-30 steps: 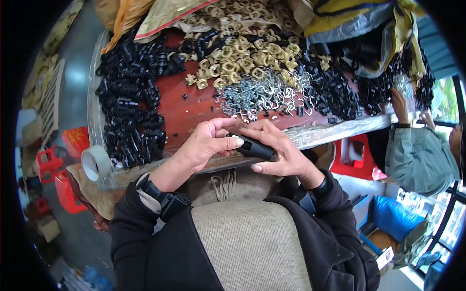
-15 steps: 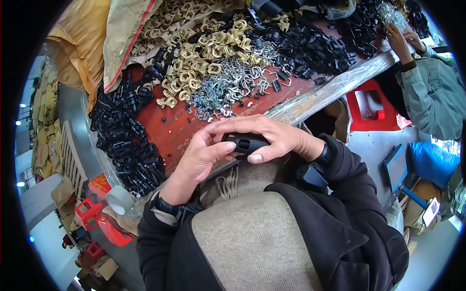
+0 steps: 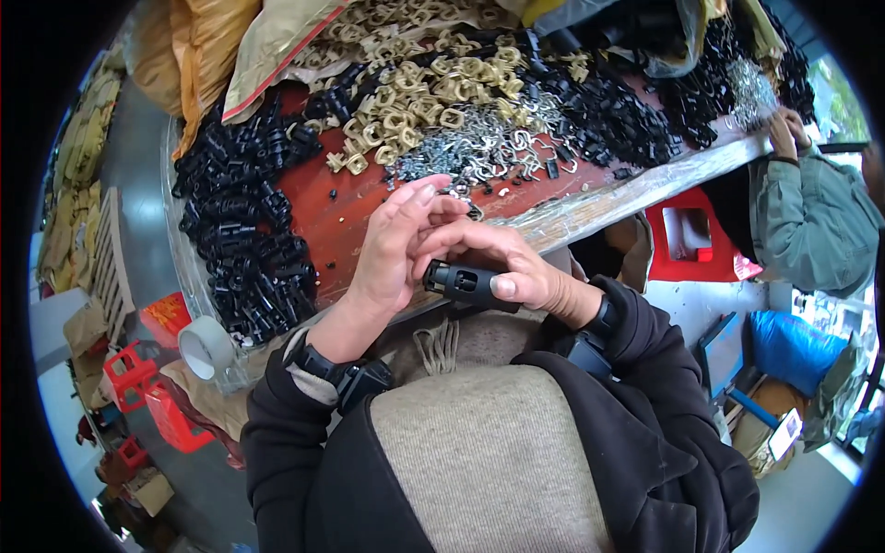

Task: The person assembles components by hand, inserting a small metal clip and a beige plastic insert into a black plastic housing. They then fit a larger black plastic sleeve over the assembly and place the completed unit onto the work table.

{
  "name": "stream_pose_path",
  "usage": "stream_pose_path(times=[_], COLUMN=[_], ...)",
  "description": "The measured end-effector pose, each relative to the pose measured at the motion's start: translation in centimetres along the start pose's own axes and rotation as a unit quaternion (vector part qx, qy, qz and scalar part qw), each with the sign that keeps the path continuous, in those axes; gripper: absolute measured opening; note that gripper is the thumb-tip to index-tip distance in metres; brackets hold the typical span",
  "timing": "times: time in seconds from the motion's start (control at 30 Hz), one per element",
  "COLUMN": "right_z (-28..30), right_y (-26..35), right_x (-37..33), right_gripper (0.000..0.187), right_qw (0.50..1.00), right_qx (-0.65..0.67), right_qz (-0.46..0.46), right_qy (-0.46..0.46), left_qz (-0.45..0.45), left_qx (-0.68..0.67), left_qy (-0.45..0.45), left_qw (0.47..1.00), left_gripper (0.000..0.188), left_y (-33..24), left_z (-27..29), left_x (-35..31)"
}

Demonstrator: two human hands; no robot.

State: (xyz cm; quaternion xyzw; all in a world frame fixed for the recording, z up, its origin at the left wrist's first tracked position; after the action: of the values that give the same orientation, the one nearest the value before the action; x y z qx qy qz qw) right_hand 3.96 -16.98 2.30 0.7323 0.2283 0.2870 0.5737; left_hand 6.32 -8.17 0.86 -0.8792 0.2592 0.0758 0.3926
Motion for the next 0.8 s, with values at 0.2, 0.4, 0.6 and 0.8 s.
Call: stream_pose_path(times=[0.2,0.4,0.6,0.8], right_z=[-2.3,-3.3,-2.9,-1.6], right_y=[-0.1,-1.0,-0.7,0.1], right_x=[2.1,3.0,2.3,-0.4], right_gripper=[0.058,0.055,0.057,0.053], right_qw=[0.998,0.997,0.999,0.999], right_qx=[0.05,0.063,-0.004,0.039], right_qz=[-0.014,-0.045,-0.051,-0.009], right_qy=[0.019,0.026,0.003,-0.007], left_qz=[-0.026,-0.018,-0.035,-0.051], left_qx=[-0.002,0.033,0.059,0.13], left_qy=[0.021,0.041,0.066,0.097], left_qw=[0.999,0.998,0.995,0.985], left_gripper=[0.039,0.043,0.041,0.039], left_y=[-1.2,-1.6,-1.1,0.3], left_z=[1.5,1.5,0.4,-2.3], left_x=[-0.6,-1.6,-2.3,-2.1])
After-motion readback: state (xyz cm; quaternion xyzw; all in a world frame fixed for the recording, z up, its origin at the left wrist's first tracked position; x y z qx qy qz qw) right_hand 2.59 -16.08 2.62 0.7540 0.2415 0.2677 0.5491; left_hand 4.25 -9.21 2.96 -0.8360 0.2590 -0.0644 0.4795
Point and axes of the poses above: each hand's wrist, its own x-axis towards the middle knuckle, its own z-axis out of the back of the hand, y = z × x, the point moved 6 cm from there along x, towards the middle knuckle, and after that the axes turned 7 degrees about -x, right-handed, at the moved point
